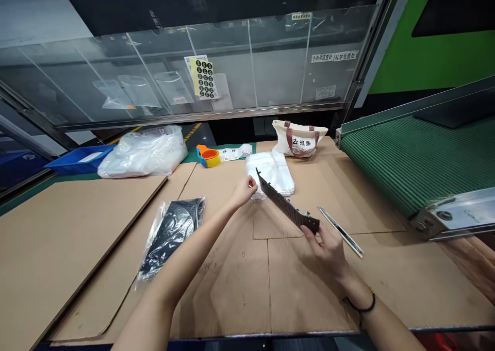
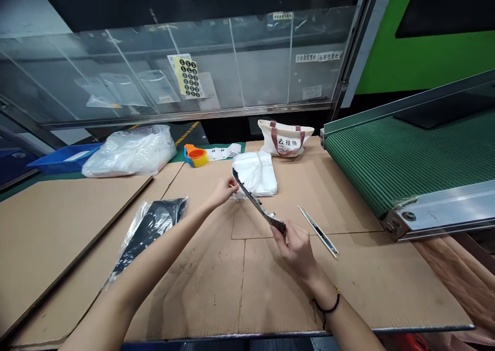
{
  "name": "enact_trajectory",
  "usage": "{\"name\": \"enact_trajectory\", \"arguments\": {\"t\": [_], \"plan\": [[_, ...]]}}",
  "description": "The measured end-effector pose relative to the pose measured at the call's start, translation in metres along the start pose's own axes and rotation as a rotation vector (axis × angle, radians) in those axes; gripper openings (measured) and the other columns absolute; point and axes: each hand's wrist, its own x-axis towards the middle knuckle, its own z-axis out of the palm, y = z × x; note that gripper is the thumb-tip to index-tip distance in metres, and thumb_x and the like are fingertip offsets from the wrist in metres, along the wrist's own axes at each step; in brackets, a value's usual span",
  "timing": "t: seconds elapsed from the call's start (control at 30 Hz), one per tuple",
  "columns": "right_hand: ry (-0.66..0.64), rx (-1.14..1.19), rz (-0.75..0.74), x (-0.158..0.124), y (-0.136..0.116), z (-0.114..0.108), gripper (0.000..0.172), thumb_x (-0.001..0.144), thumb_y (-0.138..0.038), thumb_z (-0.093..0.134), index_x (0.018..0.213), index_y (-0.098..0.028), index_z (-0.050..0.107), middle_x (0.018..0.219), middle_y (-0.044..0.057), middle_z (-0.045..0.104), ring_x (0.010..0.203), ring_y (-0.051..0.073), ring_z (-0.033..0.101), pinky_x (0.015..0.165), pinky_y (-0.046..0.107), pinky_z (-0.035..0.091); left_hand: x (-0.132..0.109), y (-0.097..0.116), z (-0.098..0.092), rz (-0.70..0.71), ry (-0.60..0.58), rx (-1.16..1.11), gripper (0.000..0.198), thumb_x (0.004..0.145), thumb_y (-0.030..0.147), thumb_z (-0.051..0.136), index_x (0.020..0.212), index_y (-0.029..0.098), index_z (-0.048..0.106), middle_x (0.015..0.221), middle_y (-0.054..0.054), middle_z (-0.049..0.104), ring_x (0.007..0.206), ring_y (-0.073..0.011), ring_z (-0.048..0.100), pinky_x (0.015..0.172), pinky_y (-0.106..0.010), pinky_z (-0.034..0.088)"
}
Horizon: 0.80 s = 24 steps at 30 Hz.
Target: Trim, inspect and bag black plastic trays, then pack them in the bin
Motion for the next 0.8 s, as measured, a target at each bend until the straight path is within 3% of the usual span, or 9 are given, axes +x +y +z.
{"name": "enact_trajectory", "arguments": {"t": [0.13, 0.23, 0.3, 0.43, 0.6, 0.7, 0.8], "plan": [[-0.068, -0.045, -0.043, -0.012, 0.001, 0.003, 0.021, 0.095, -0.026, 0.049, 0.080, -0.020, 0.063, 0.052, 0.000, 0.058, 0.041, 0.014, 0.053, 0.045, 0.026, 0.040, -0.001, -0.001, 0.003, -0.029, 0.067, -0.135, 0.011, 0.079, 0.016, 0.047, 0.071, 0.020, 0.042, 0.070, -0.003, 0.064, 0.063, -0.0134, 0.063, 0.060, -0.026, 0.051], [-0.014, -0.053, -0.003, -0.018, 0.001, 0.002, 0.017, 0.094, -0.026, 0.052, 0.083, -0.019, 0.063, 0.059, 0.002, 0.065, 0.048, 0.016, 0.061, 0.047, 0.026, 0.044, -0.005, -0.003, 0.002, -0.021, 0.159, -0.149, 0.005, 0.083, 0.016, 0.042, 0.080, 0.020, 0.042, 0.082, -0.004, 0.064, 0.073, -0.0139, 0.064, 0.066, -0.027, 0.051], [0.051, -0.047, 0.071, -0.022, -0.001, 0.000, 0.015, 0.093, -0.027, 0.054, 0.085, -0.019, 0.064, 0.062, 0.003, 0.067, 0.051, 0.018, 0.063, 0.048, 0.026, 0.046, -0.008, -0.003, 0.000, -0.008, 0.191, -0.108, 0.013, 0.080, 0.011, 0.043, 0.088, 0.020, 0.044, 0.086, -0.003, 0.063, 0.076, -0.0137, 0.062, 0.070, -0.028, 0.050], [0.092, -0.029, 0.137, -0.028, -0.006, 0.001, 0.017, 0.092, -0.031, 0.054, 0.086, -0.020, 0.066, 0.060, 0.003, 0.067, 0.044, 0.017, 0.059, 0.044, 0.027, 0.045, -0.014, -0.001, 0.002, 0.018, 0.126, 0.016, 0.031, 0.071, 0.004, 0.050, 0.096, 0.022, 0.050, 0.080, 0.002, 0.059, 0.075, -0.0150, 0.059, 0.071, -0.028, 0.046], [-0.034, -0.020, 0.107, -0.029, -0.008, 0.010, 0.024, 0.096, -0.031, 0.047, 0.092, -0.020, 0.067, 0.062, 0.004, 0.068, 0.047, 0.017, 0.062, 0.047, 0.027, 0.046, -0.014, 0.008, 0.010, 0.035, 0.094, 0.137, 0.016, 0.073, 0.011, 0.061, 0.082, 0.022, 0.054, 0.080, -0.002, 0.062, 0.082, -0.0214, 0.060, 0.073, -0.031, 0.044], [-0.059, -0.009, 0.130, -0.031, -0.006, 0.013, 0.026, 0.096, -0.033, 0.045, 0.091, -0.020, 0.067, 0.062, 0.004, 0.068, 0.048, 0.017, 0.061, 0.047, 0.027, 0.047, -0.009, 0.011, 0.012, 0.014, 0.163, 0.147, 0.008, 0.085, 0.015, 0.050, 0.081, 0.021, 0.052, 0.082, -0.005, 0.063, 0.080, -0.0218, 0.060, 0.072, -0.031, 0.043], [-0.045, 0.038, 0.195, -0.033, -0.004, 0.013, 0.027, 0.095, -0.036, 0.048, 0.088, -0.020, 0.068, 0.058, 0.003, 0.066, 0.043, 0.016, 0.057, 0.046, 0.027, 0.046, -0.003, 0.010, 0.011, -0.024, 0.240, 0.111, 0.016, 0.093, 0.019, 0.033, 0.091, 0.021, 0.049, 0.084, -0.005, 0.062, 0.071, -0.0183, 0.060, 0.066, -0.029, 0.043]]}}
